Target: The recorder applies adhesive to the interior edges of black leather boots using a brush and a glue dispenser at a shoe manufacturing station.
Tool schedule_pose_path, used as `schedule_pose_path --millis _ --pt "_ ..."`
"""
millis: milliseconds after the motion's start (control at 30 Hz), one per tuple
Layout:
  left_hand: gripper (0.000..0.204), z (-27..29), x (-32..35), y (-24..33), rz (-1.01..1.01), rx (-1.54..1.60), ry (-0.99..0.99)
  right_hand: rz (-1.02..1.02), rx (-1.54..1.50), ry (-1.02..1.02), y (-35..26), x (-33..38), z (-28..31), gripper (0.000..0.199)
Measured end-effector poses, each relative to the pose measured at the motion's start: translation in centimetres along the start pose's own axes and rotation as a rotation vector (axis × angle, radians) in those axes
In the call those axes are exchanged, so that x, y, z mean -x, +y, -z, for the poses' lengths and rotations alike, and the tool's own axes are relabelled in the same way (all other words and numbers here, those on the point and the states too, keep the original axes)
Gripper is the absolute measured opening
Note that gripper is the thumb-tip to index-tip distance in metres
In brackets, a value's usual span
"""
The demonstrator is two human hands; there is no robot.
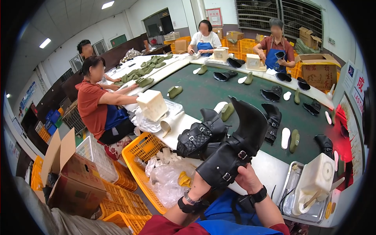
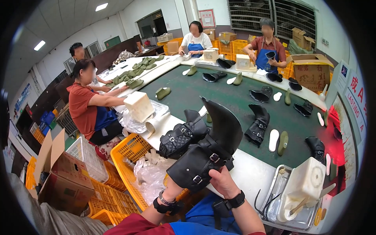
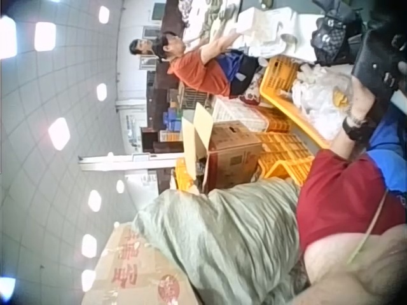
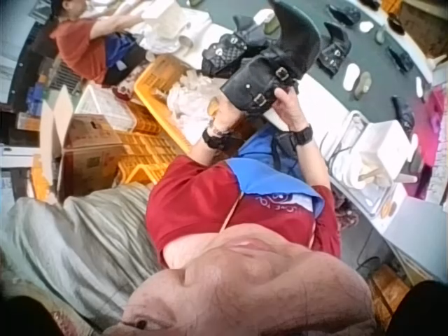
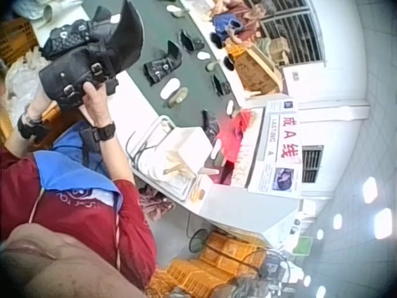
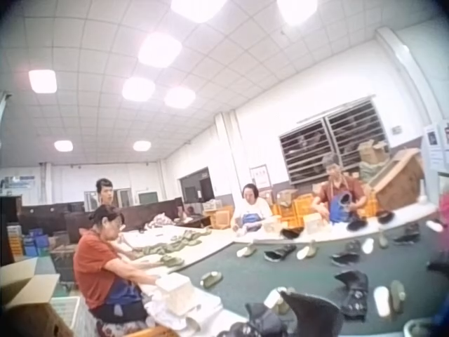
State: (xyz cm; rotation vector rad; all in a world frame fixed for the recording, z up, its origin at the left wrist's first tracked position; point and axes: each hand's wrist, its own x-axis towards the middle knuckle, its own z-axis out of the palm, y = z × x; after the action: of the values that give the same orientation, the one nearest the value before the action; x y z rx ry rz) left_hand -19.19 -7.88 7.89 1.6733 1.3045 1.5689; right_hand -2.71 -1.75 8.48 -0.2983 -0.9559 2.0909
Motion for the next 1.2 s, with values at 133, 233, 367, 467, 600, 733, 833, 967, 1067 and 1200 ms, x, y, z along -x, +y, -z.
schedule_pose_path --millis 133,233,367,467,600,733,833,967,1067,1200 --pt "0.042 -2.5 0.4 0.4 0.253 0.743 -0.043 -0.059 -0.072 -0.184 0.2 0.4 2.6 0.098" --pt "0.049 -3.5 0.6 0.6 0.376 1.058 -0.087 0.073 -0.077 -0.312 -0.9 -0.2 -0.1 0.111" --pt "0.057 -4.7 1.3 0.1 0.505 1.252 -0.163 0.130 -0.093 -0.283 -1.4 -0.1 -1.3 0.124" --pt "0.055 -4.5 1.3 -0.1 0.547 1.264 -0.177 0.137 -0.061 -0.273 -1.8 0.2 -1.6 0.126" --pt "0.052 -4.6 1.7 -1.2 0.458 1.162 -0.163 0.157 0.064 -0.188 -1.8 0.6 -1.5 0.125" --pt "0.052 -3.7 2.3 -1.0 0.451 1.109 -0.288 0.161 0.060 -0.149 -1.4 0.9 -1.3 0.122" --pt "0.050 -3.4 2.1 -0.2 0.536 1.196 -0.268 0.159 0.031 -0.131 -1.4 1.0 -1.4 0.119" --pt "0.049 -2.9 1.7 0.2 0.571 1.185 -0.283 0.188 0.004 -0.127 -1.6 0.9 -1.0 0.116" --pt "0.043 -2.5 2.3 -0.4 0.588 1.102 -0.286 0.201 0.001 -0.108 -1.6 0.8 -1.0 0.114" --pt "0.029 -1.3 3.7 -2.3 0.623 1.087 -0.333 0.179 -0.088 -0.099 -1.8 1.0 -1.6 0.111"
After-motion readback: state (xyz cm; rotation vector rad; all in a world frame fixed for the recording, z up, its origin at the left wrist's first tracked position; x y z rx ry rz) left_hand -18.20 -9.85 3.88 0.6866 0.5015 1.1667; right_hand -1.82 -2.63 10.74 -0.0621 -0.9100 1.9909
